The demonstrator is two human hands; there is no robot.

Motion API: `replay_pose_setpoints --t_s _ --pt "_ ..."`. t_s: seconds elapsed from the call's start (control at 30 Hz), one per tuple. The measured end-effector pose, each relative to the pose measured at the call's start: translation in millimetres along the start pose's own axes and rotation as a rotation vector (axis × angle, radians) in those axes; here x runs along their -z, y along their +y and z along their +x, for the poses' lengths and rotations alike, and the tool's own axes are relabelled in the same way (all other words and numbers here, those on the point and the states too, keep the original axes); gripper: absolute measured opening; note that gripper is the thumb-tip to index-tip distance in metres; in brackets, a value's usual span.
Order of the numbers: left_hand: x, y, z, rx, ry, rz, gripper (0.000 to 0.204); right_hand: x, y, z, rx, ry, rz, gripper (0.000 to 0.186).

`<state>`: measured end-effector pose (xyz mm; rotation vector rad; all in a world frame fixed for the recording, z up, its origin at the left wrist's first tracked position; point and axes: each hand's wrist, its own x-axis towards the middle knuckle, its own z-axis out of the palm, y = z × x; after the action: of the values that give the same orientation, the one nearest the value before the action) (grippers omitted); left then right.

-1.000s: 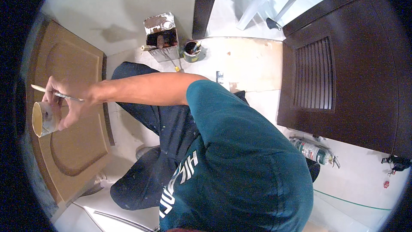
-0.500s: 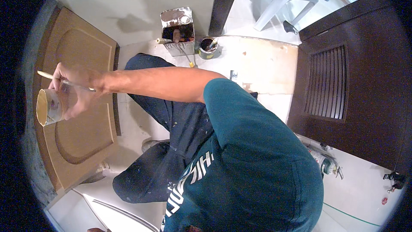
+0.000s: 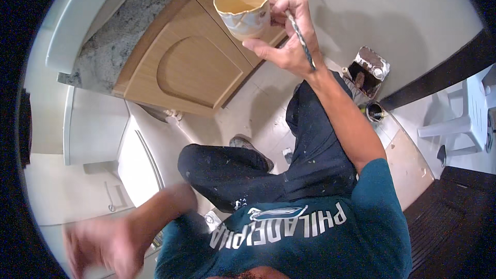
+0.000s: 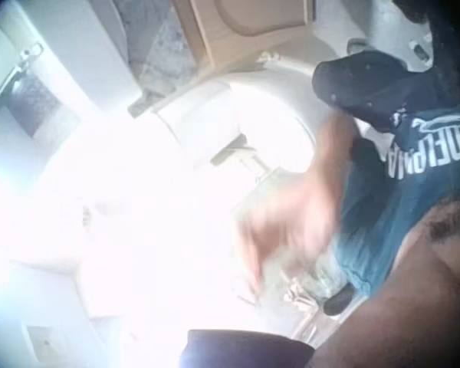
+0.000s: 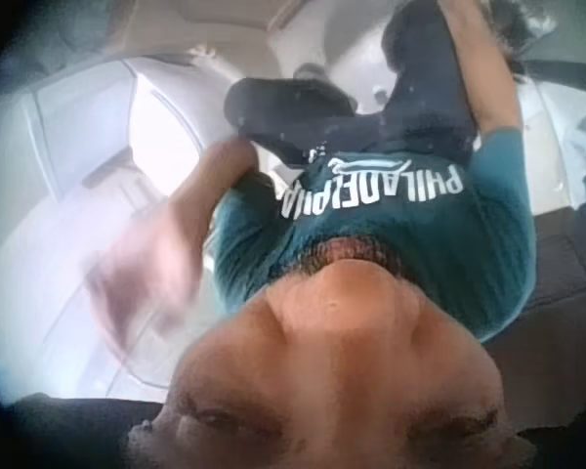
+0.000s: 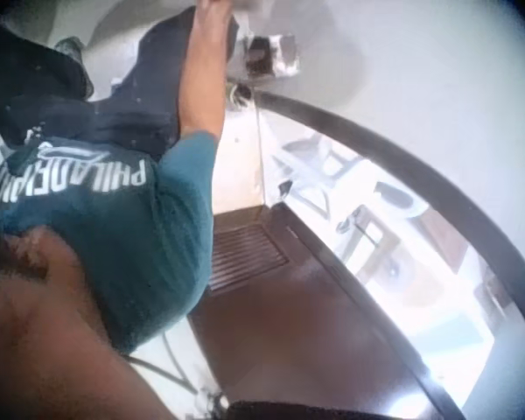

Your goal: The person paints the recessed decorative lines of a wooden cabinet door using a thin brush, dipping it into a small cup held in their hand.

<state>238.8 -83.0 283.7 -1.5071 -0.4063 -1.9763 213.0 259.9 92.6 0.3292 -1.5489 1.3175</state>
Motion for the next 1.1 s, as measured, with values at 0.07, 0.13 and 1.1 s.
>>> replay_pose_setpoints --t_s 0.07,0.13,1.1 --pt "24.7 -22.1 -36.2 0.546 0.025 -0.107 0.07 -21.1 -0.7 1.2 0.035 0.016 0.023 0.071" --pt "33.2 -66.4 -87.2 0.872 -0.053 0.495 0.076 -23.5 -5.1 -5.6 0.033 -0.019 -0.031 0.07" --pt "124.9 -202.3 -165.3 1.193 -0.143 0.792 0.084 74.8 132.9 -53.7 -0.784 0.074 -0.103 0.043"
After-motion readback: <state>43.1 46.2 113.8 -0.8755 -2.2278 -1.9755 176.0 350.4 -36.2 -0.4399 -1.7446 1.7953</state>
